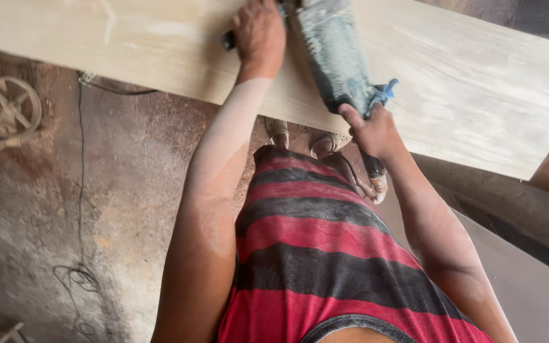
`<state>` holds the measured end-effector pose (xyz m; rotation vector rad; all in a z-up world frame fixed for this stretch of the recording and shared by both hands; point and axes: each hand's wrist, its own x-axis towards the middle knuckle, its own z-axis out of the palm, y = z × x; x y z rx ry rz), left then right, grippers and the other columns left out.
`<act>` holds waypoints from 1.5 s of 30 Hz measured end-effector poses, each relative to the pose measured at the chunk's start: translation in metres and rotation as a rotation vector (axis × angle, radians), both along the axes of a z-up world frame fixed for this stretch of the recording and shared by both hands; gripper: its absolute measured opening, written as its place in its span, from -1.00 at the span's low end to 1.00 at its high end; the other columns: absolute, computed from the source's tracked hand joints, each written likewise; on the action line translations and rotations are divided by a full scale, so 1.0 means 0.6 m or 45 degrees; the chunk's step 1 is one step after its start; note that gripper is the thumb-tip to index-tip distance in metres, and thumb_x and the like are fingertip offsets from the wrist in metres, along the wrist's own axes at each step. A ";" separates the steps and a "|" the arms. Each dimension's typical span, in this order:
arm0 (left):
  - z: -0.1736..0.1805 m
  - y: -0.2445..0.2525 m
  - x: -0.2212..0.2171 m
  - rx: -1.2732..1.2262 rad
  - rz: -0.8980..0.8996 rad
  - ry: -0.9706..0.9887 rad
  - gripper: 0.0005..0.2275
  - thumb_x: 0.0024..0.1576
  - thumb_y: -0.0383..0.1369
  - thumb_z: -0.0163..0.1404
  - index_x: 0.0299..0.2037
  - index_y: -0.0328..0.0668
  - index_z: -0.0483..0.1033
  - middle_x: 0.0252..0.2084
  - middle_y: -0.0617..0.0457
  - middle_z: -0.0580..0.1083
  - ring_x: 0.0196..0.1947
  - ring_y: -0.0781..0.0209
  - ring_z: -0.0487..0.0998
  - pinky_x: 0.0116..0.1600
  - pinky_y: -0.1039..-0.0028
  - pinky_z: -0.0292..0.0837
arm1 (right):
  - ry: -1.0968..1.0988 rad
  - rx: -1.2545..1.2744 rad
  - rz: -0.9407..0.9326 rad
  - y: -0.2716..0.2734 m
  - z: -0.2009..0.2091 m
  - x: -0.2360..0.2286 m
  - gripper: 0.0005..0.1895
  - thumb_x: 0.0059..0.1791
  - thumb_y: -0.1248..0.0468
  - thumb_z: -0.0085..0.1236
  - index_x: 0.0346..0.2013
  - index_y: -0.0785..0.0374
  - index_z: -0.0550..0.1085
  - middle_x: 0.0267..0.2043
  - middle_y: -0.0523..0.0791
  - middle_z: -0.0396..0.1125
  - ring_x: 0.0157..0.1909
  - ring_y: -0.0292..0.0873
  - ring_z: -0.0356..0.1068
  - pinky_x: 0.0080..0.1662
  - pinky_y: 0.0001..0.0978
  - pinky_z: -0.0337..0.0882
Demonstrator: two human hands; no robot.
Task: The person sands a large wooden plank using a handheld electric sander. They move the sander back and forth across the surface, occasionally pausing to wipe the plank with their hand. The person switches to a different sander midway through and continues sanding the same plank.
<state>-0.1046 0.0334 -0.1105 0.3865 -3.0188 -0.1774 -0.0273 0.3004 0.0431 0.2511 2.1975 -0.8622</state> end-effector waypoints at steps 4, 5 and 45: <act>0.019 0.004 0.005 0.040 -0.061 -0.112 -0.82 0.25 -0.42 -0.17 -0.01 -0.26 0.39 -0.10 -0.16 0.50 -0.02 -0.13 0.50 0.07 0.02 0.35 | 0.159 0.004 0.122 0.028 -0.008 0.004 -0.23 0.03 -0.22 0.18 -0.20 0.61 0.41 -0.46 0.16 0.43 -0.30 0.07 0.53 -0.19 -0.11 0.47; 0.025 0.024 -0.005 0.058 -0.079 -0.149 -0.82 0.22 -0.41 -0.16 -0.02 -0.24 0.39 -0.10 -0.16 0.49 -0.03 -0.13 0.50 0.05 0.02 0.35 | 0.227 0.019 0.147 0.046 -0.010 0.004 -0.20 0.05 -0.23 0.19 -0.20 0.63 0.41 -0.46 0.18 0.42 -0.27 0.10 0.52 -0.16 -0.08 0.46; 0.061 0.746 -0.129 0.135 -0.961 -0.300 -0.76 0.26 -0.42 -0.22 0.07 -0.34 0.36 0.00 -0.32 0.49 0.05 -0.29 0.49 0.11 -0.10 0.32 | 0.116 0.015 -0.768 0.596 0.008 0.194 -0.07 -0.02 -0.29 0.12 -0.05 0.70 0.32 -0.30 0.33 0.41 -0.16 0.30 0.50 -0.06 0.06 0.44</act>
